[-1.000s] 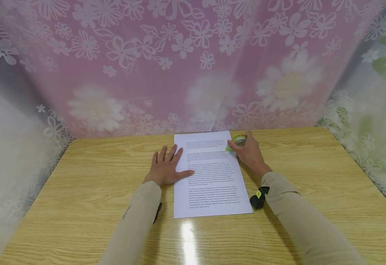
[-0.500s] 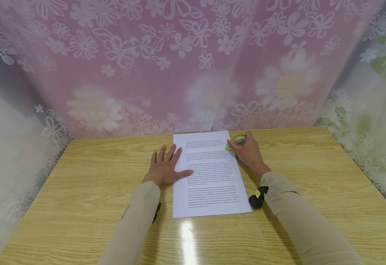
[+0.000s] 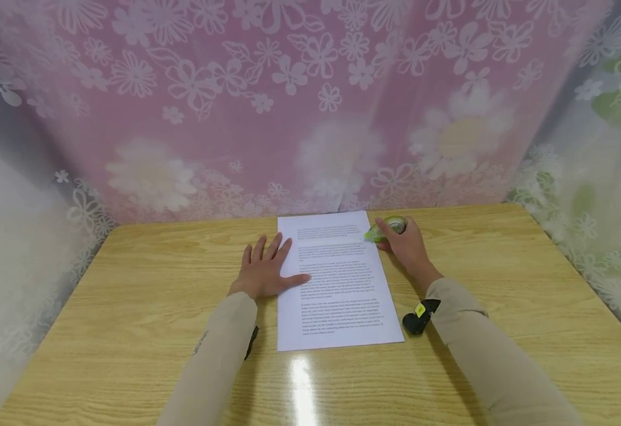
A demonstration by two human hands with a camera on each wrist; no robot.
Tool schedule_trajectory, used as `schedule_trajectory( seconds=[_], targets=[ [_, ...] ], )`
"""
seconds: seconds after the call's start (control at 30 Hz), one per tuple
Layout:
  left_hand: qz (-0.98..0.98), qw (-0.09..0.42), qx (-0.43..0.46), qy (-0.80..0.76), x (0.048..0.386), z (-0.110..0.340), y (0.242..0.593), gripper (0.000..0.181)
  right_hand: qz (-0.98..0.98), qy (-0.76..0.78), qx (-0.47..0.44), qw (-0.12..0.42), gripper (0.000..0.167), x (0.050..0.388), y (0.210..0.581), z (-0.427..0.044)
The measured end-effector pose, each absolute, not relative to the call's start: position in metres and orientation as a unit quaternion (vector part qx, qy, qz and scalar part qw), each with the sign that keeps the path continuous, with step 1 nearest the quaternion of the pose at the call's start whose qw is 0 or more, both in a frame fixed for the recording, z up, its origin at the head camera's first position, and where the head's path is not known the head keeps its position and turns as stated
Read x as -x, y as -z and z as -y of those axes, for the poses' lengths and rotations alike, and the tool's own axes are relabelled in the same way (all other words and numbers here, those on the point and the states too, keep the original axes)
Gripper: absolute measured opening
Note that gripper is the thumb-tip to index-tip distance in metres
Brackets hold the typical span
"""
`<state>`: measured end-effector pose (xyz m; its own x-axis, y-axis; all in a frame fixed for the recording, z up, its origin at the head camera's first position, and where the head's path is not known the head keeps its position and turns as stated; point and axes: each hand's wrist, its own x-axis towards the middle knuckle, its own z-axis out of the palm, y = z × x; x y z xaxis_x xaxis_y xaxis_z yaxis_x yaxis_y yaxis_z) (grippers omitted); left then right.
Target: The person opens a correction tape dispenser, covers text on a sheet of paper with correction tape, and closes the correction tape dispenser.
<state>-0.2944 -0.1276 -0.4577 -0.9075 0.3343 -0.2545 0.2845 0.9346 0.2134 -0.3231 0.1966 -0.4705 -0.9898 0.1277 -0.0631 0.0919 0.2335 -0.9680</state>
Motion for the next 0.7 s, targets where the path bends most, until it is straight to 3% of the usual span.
schedule_trajectory(
  seconds=[0.13, 0.37, 0.6, 0.7],
  targets=[
    [-0.973, 0.148, -0.158, -0.086, 0.297, 0.128, 0.464, 0.102, 0.783, -0.617, 0.075, 0.012, 0.081, 0.319, 0.468, -0.196],
    [-0.974, 0.147, -0.155, -0.079, 0.297, 0.129, 0.46, 0.102, 0.741, -0.666, 0.083, -0.017, 0.071, 0.317, 0.457, -0.195],
    [-0.974, 0.141, -0.156, -0.078, 0.296, 0.129, 0.459, 0.102, 0.69, -0.713, 0.122, -0.009, 0.081, 0.319, 0.459, -0.197],
    [-0.974, 0.14, -0.158, -0.083, 0.298, 0.129, 0.464, 0.104, 0.685, -0.715, 0.143, 0.002, 0.078, 0.318, 0.457, -0.196]
  ],
)
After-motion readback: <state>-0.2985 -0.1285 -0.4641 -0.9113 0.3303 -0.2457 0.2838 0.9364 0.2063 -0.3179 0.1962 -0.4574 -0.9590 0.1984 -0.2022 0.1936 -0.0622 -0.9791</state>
